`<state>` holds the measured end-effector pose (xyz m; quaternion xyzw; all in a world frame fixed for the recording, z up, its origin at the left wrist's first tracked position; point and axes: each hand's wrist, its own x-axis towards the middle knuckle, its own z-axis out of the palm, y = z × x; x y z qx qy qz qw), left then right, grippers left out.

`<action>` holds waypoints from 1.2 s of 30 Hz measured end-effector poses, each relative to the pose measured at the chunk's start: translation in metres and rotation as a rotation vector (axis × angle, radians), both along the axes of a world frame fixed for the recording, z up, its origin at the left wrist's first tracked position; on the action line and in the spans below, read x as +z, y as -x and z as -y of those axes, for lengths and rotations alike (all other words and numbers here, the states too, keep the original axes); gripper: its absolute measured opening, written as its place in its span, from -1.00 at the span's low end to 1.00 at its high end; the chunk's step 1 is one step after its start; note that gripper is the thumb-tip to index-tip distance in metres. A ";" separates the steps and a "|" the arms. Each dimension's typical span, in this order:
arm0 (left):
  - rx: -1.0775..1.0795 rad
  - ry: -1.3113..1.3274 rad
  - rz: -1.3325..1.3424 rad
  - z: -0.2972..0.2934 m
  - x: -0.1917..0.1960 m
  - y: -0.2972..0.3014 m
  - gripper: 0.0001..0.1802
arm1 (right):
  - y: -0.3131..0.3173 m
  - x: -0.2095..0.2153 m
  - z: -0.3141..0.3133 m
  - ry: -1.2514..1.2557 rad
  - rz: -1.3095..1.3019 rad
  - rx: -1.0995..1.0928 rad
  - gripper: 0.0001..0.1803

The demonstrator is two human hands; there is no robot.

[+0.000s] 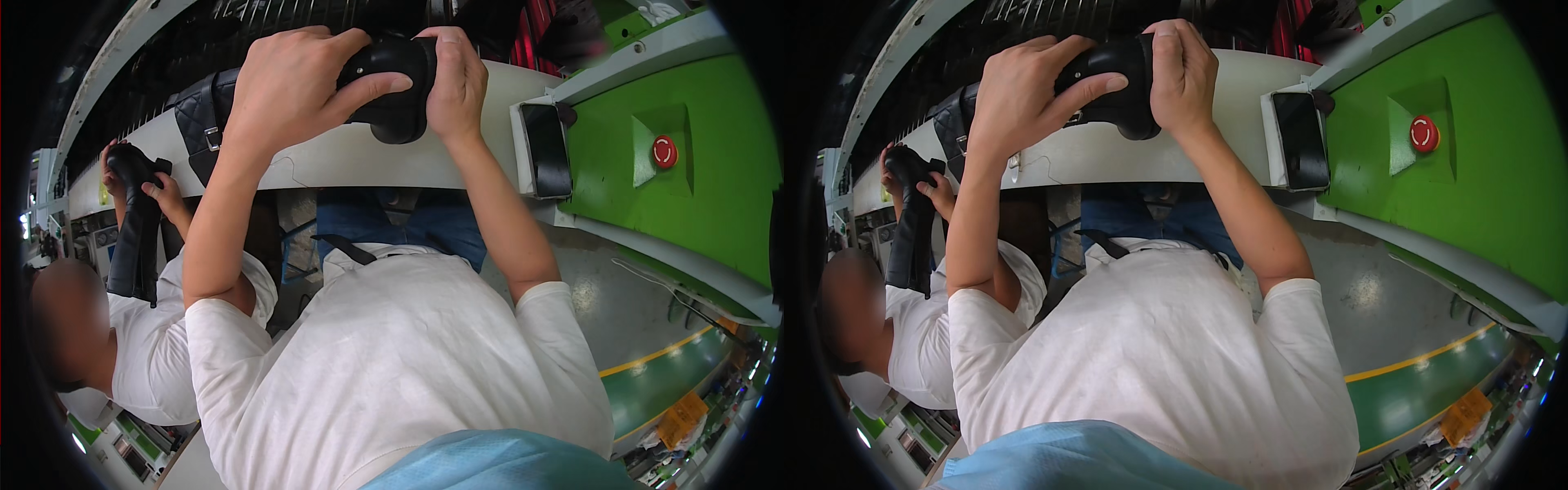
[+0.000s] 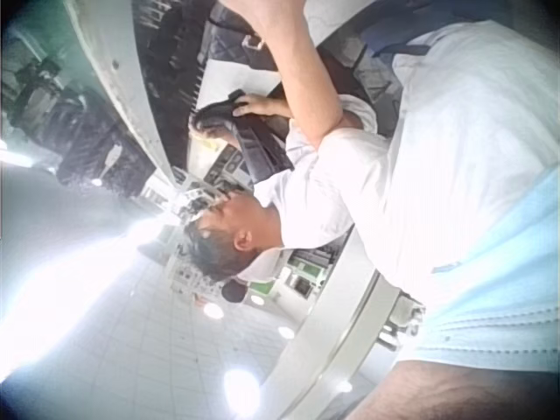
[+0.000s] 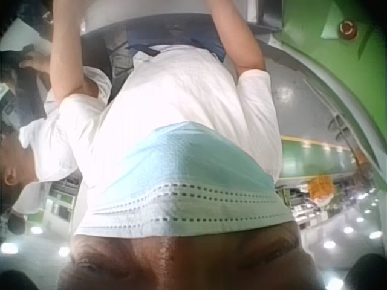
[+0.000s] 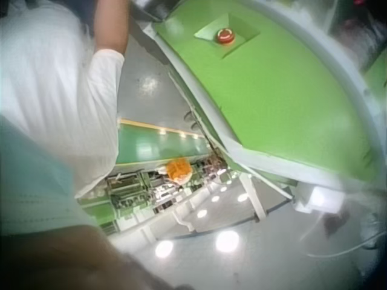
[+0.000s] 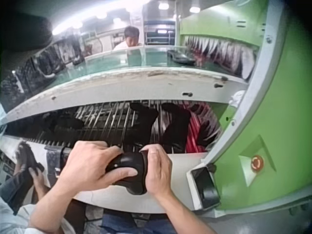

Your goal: The person repeatedly picks up black boots from a conveyor belt, rotates them to inspect the upper, sole, and buckle, and places them back on the belt. The person handles the boots one at a time throughout the clip.

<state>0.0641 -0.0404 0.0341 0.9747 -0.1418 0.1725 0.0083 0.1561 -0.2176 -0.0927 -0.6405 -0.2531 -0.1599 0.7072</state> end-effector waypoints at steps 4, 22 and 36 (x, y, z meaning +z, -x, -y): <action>-0.029 0.021 0.021 0.000 -0.004 -0.002 -0.27 | 0.002 -0.005 -0.001 -0.007 0.076 -0.050 -0.59; -0.149 0.246 0.053 0.039 -0.015 0.058 -0.25 | 0.052 -0.031 0.039 -0.055 0.316 0.070 -0.49; -0.145 0.305 0.136 0.009 -0.021 0.035 -0.27 | 0.041 0.004 0.022 0.018 0.040 0.127 -0.61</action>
